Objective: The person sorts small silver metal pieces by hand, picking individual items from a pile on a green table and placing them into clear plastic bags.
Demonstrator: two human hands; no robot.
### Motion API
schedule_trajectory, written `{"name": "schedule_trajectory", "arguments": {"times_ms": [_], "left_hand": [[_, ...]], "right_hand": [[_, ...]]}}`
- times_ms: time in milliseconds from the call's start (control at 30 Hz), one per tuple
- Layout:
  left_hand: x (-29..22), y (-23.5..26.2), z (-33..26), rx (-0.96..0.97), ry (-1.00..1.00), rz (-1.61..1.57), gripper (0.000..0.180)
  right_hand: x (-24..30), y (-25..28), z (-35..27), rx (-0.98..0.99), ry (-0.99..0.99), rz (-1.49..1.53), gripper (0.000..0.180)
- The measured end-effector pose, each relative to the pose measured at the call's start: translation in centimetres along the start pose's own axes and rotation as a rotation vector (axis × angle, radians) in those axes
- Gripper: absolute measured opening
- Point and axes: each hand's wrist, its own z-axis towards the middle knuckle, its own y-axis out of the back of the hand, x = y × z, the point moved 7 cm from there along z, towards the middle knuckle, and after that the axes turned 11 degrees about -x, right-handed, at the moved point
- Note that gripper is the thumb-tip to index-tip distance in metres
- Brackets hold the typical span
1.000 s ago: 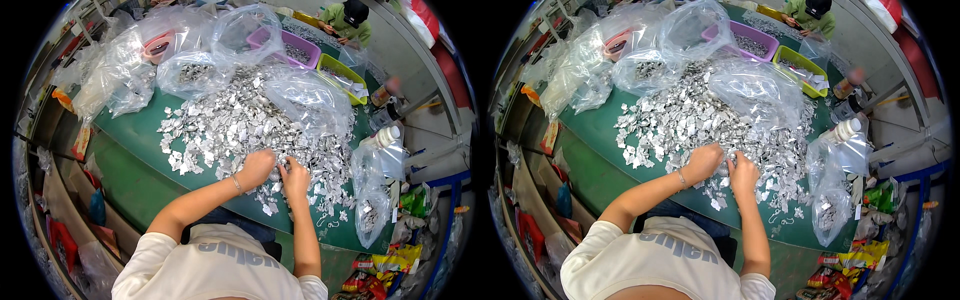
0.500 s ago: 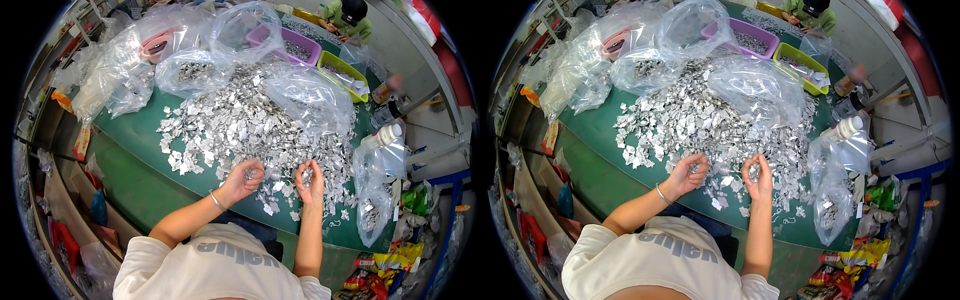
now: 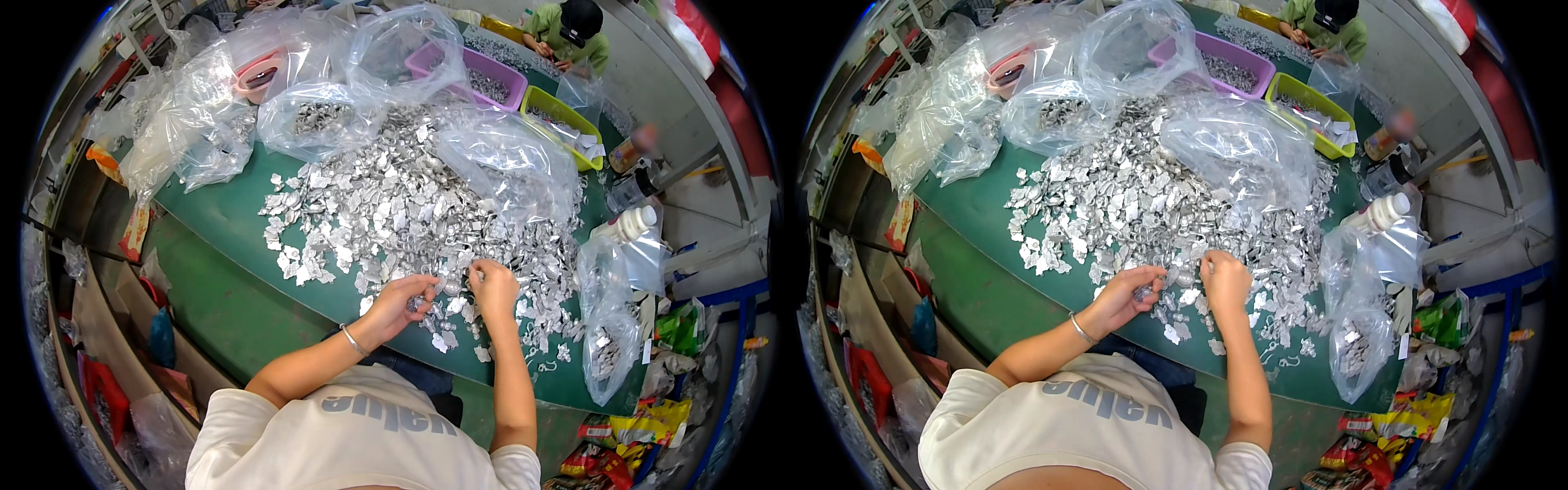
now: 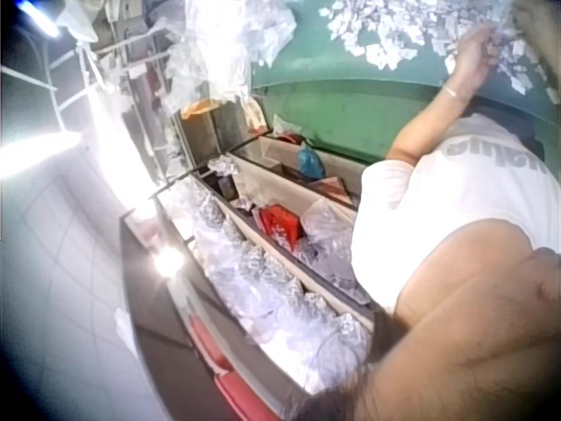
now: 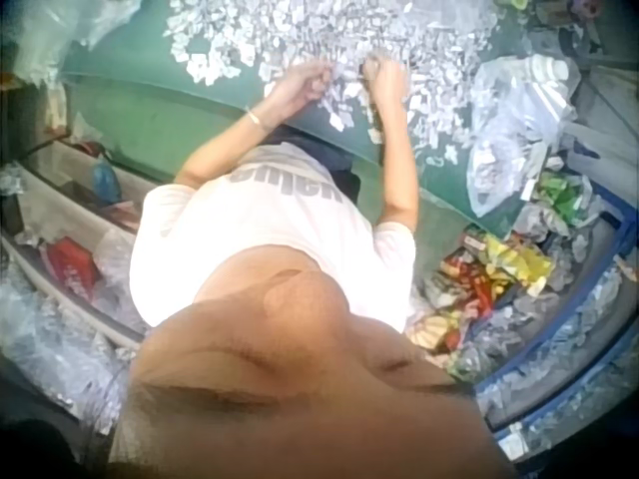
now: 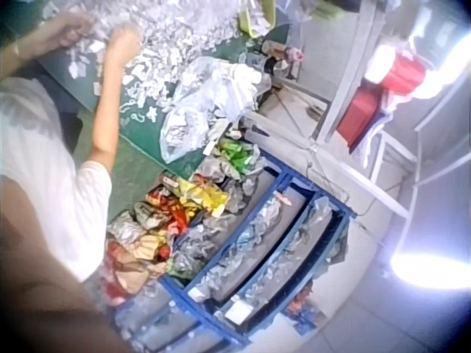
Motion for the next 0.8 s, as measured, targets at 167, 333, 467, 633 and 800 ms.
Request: {"name": "schedule_trajectory", "arguments": {"times_ms": [167,333,467,633,800], "left_hand": [[0.4,0.1,0.1,-0.002,-0.002,-0.012,0.021],[1.0,-0.1,0.2,0.026,-0.002,-0.035,0.021],[0.7,-0.2,-0.2,0.018,-0.006,-0.016,0.021],[0.3,0.2,-0.4,-0.005,-0.029,-0.009,0.021],[0.7,0.1,-0.3,-0.017,-0.013,-0.014,0.021]], "right_hand": [[-1.9,1.3,-0.2,-0.068,-0.23,0.505,0.011],[1.2,0.0,-0.7,-0.056,0.1,-0.12,0.015],[1.4,-0.9,-0.7,-0.054,0.043,-0.387,0.011],[0.7,-0.8,-0.7,-0.016,0.057,-0.32,0.009],[0.7,-0.4,-1.3,-0.027,0.017,-0.295,0.011]]}}
